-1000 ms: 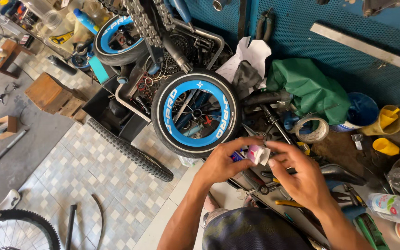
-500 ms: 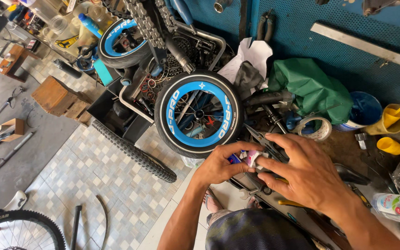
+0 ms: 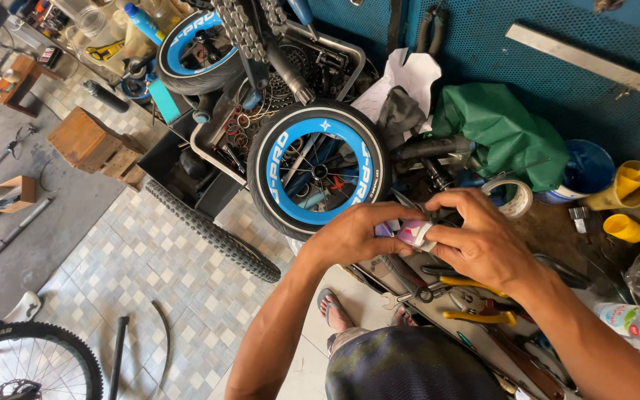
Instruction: The person wipes a small bicycle wheel with a cloth, rotating it to clean the tire and rim, and then opens a small box to retrieve a bearing.
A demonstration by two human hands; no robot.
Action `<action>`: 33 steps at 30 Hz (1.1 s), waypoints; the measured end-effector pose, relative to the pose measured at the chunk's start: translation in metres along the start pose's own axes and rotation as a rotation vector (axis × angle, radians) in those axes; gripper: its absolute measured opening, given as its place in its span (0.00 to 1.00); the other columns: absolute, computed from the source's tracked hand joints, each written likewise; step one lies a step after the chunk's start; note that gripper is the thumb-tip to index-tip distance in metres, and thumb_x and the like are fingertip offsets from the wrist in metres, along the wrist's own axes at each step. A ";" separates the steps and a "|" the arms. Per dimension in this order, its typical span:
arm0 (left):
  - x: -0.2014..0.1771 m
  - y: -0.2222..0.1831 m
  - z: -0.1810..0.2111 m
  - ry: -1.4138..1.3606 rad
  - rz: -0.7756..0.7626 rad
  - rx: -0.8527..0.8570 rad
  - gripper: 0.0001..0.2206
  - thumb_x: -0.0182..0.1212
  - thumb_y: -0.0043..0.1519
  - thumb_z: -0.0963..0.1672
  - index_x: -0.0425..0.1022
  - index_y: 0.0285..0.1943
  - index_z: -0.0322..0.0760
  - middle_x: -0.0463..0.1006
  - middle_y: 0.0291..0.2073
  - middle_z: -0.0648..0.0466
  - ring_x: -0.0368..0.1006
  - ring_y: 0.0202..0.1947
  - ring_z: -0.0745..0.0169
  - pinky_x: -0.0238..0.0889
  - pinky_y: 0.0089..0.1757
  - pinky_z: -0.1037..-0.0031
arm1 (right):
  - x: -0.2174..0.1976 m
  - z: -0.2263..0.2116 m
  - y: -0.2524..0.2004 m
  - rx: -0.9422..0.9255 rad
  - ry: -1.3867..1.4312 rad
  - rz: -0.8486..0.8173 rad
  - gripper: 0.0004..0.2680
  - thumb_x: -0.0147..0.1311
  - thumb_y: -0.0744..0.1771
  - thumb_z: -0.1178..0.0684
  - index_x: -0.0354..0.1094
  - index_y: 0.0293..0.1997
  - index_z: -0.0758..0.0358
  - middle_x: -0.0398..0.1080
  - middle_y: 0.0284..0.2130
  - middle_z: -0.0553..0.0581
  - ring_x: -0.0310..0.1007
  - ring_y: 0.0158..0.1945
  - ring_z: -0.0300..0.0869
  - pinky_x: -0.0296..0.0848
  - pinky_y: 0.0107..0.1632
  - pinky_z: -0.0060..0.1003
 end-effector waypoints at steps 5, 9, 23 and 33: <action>0.005 0.005 0.001 0.045 -0.067 -0.023 0.23 0.72 0.56 0.47 0.76 0.61 0.40 0.82 0.53 0.50 0.79 0.52 0.52 0.72 0.49 0.65 | -0.003 0.000 -0.008 -0.023 0.033 0.024 0.10 0.69 0.55 0.58 0.76 0.34 0.57 0.67 0.46 0.54 0.68 0.55 0.51 0.69 0.56 0.48; 0.000 -0.001 -0.030 0.156 -0.034 -0.117 0.22 0.72 0.56 0.47 0.77 0.60 0.40 0.82 0.51 0.50 0.80 0.49 0.52 0.72 0.49 0.66 | -0.015 0.011 -0.030 -0.008 0.226 0.113 0.09 0.69 0.56 0.57 0.75 0.35 0.54 0.68 0.46 0.54 0.69 0.56 0.50 0.72 0.57 0.43; 0.036 -0.001 -0.064 -1.727 0.506 -0.035 0.25 0.44 0.72 0.58 0.65 0.64 0.37 0.74 0.46 0.51 0.57 0.25 0.68 0.50 0.24 0.80 | 0.059 0.075 -0.090 0.710 1.693 0.395 0.05 0.50 0.71 0.55 0.65 0.40 0.65 0.67 0.32 0.54 0.68 0.32 0.38 0.66 0.28 0.31; 0.039 0.000 -0.079 -0.637 0.602 -0.134 0.21 0.64 0.70 0.51 0.71 0.60 0.30 0.78 0.43 0.47 0.70 0.38 0.60 0.65 0.40 0.68 | 0.066 0.063 -0.067 0.926 1.472 0.236 0.06 0.50 0.70 0.57 0.63 0.50 0.65 0.58 0.29 0.49 0.56 0.27 0.33 0.57 0.25 0.26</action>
Point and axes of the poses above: each hand's wrist, its own y-axis towards the middle knuckle, its own x-axis out of the palm, z = x × y, the point moved 4 cm from there along y, towards the middle knuckle
